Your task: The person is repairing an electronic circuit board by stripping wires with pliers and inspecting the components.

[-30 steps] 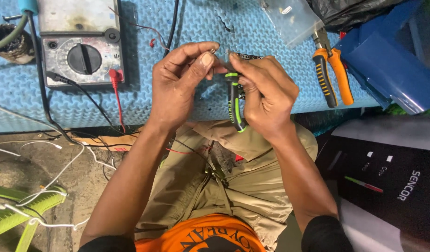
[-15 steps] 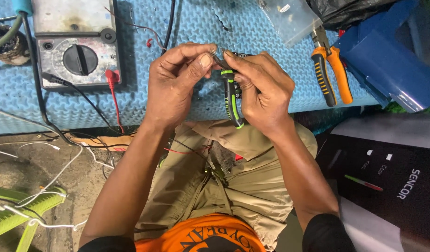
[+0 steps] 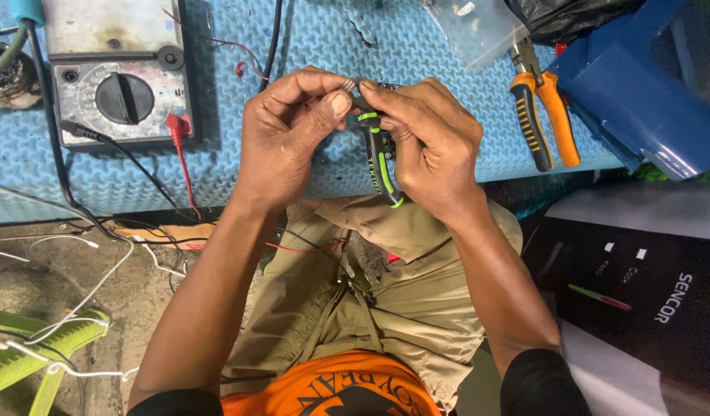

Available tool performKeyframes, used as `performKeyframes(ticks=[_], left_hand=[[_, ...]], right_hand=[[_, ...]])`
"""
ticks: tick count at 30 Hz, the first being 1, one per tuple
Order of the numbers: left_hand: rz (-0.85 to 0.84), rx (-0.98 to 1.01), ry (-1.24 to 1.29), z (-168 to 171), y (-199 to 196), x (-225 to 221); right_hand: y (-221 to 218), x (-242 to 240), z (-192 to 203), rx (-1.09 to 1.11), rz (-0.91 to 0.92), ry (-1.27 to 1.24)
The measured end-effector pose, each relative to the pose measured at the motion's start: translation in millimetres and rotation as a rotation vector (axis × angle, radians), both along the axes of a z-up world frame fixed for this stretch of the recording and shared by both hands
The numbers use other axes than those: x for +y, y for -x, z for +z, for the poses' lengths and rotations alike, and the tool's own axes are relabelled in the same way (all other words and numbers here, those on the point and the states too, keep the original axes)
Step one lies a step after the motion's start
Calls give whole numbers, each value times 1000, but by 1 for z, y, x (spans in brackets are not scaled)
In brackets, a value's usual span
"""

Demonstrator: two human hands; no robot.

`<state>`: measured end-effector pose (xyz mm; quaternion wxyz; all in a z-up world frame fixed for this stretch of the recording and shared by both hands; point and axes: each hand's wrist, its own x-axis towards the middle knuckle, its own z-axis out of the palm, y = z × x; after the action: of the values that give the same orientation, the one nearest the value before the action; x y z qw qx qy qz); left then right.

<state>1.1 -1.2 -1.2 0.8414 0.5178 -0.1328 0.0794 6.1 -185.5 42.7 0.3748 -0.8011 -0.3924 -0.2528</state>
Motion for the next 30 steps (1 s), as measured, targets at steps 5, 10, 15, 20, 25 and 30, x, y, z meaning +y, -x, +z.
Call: performKeyframes(ticks=[5,10,15,20,25,30], left_hand=[[52,-9,-56,6,3,-1],[30,-24,-34,4,6,1],[22,-15,-40,3,5,1],[8,-32,-30,10,9,0],[20,-42,-13,8,-1,-3],[57,26,39,8,-2,-6]], right_hand=[[1,-2,3,21,10,8],[4,-1,4,-9,9,42],[0,-3,-1,13,30,48],[-28,-35,-19,6,-234,-65],[-28,-70,11,29,-255,-16],[-33,-107,7,85,-306,76]])
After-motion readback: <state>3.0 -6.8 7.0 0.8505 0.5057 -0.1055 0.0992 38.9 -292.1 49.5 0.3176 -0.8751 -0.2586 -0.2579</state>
